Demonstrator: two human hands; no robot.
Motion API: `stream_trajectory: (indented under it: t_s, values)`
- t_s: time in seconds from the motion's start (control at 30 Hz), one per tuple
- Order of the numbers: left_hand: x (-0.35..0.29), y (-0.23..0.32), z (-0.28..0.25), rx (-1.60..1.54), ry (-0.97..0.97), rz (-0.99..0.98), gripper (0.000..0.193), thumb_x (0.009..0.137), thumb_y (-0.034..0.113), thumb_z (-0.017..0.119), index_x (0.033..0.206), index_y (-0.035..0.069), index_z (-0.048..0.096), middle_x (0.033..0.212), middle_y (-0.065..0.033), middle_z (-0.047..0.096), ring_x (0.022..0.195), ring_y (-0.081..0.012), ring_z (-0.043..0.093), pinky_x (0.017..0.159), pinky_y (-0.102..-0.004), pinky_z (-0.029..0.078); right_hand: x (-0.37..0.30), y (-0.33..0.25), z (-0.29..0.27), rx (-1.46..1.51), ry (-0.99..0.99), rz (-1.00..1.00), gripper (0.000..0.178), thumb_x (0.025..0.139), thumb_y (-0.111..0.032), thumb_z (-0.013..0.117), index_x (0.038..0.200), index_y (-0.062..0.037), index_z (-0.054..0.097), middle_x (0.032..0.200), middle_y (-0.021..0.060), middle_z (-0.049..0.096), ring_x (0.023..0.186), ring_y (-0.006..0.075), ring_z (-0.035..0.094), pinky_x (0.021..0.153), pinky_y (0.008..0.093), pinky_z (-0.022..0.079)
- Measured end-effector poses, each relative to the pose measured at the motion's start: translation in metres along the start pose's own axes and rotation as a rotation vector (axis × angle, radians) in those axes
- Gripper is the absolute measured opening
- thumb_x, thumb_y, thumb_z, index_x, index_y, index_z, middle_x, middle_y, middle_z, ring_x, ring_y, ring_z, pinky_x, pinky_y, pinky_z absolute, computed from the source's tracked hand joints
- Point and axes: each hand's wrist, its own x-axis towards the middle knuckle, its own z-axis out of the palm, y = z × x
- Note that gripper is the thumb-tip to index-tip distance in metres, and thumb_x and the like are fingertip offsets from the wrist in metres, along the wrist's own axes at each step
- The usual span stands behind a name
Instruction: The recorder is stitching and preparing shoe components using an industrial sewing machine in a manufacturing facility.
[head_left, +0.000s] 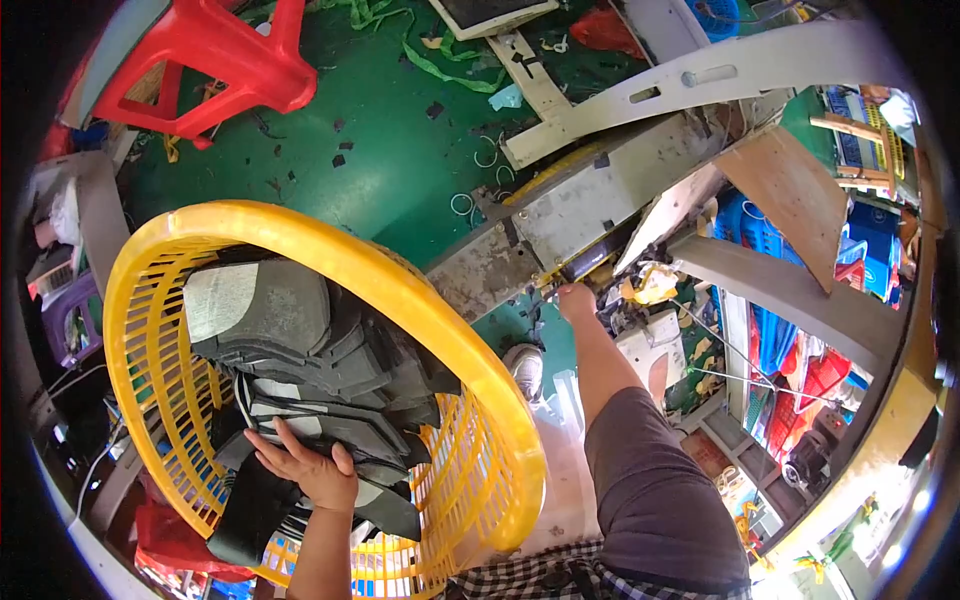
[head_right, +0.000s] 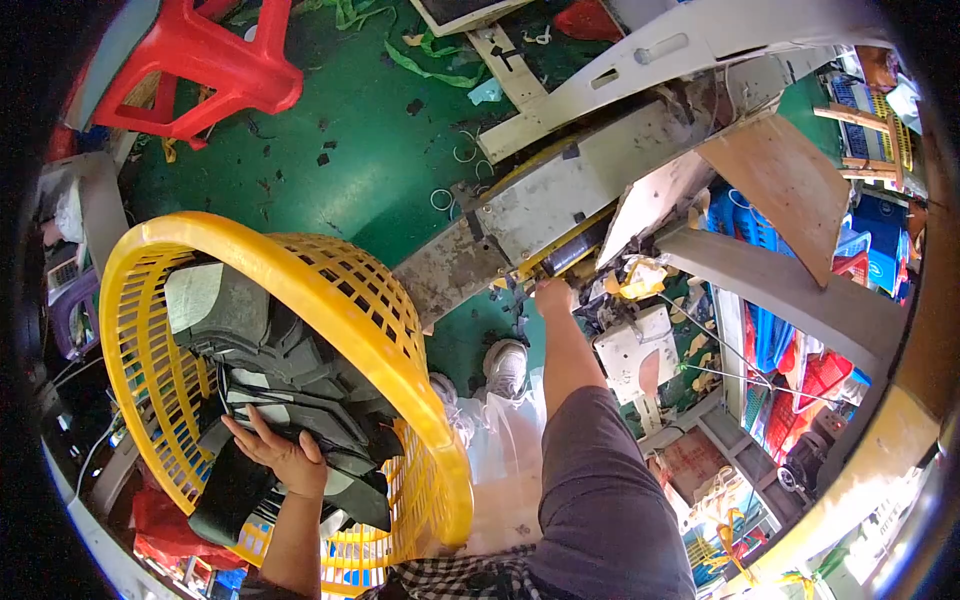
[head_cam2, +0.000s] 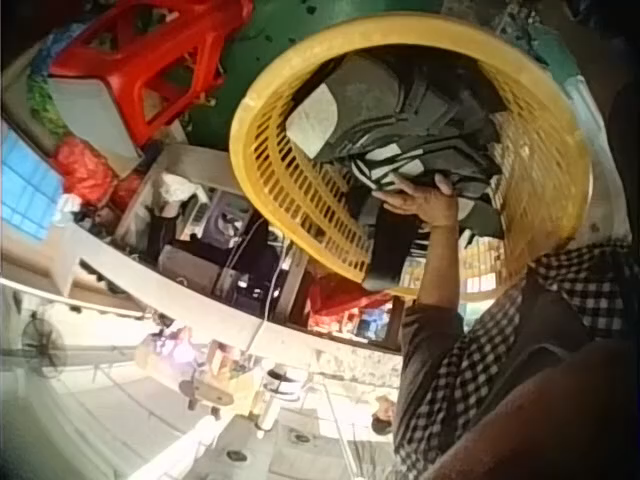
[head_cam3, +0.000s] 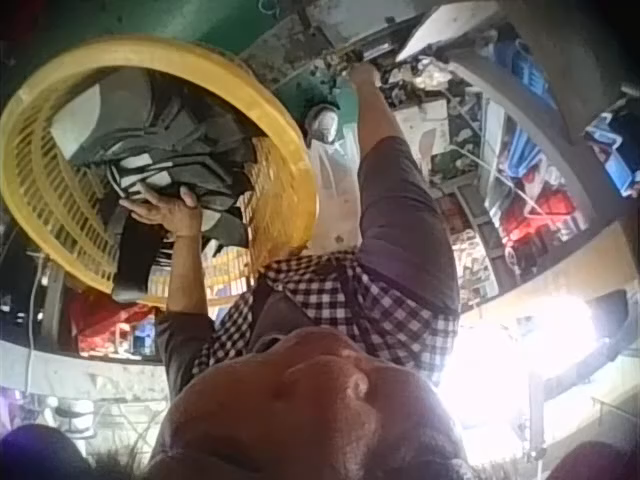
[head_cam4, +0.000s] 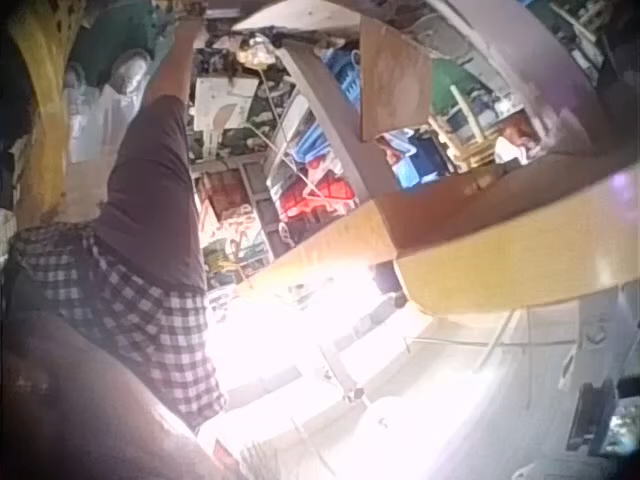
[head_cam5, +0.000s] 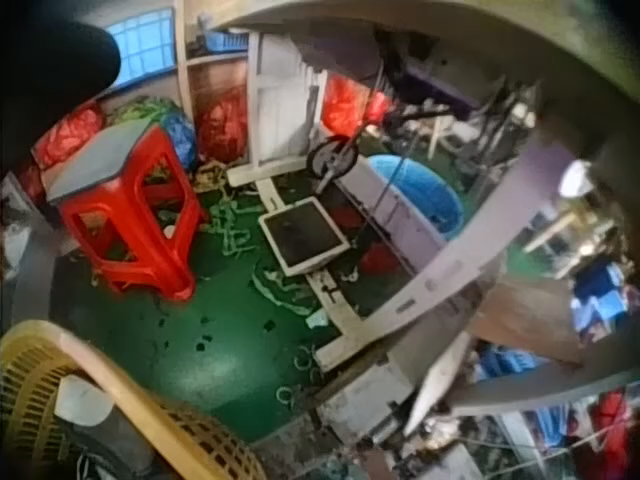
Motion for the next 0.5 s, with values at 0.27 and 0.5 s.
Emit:
stream_trajectory:
  t_s: [0.27,0.5]
  values:
    - [0.0,0.001,-0.001,0.032,0.035,0.017,0.081,0.085,0.06,0.036,0.144,0.006,0.018,0.147,-0.0282,0.007,0.136,-0.0422,0.011,0.106,-0.0577,0.01,-0.055,-0.016,-0.043,0.583,0.148,0.011,0.016,0.076,-0.016,0.057,0.087,-0.0107,0.068,0.086,0.0165,0.066,0.081,0.0319,0.063,0.072,0.0397,0.05]
    - [-0.001,0.004,0.0,0.061,0.057,0.036,0.079,0.086,0.058,0.034,0.144,0.008,0.018,0.146,-0.0282,0.008,0.136,-0.0421,0.011,0.107,-0.0561,0.01,-0.086,-0.029,-0.093,0.509,0.274,0.008,0.02,0.076,-0.012,0.059,0.096,-0.01,0.062,0.085,0.0145,0.064,0.08,0.0311,0.062,0.073,0.0394,0.049]
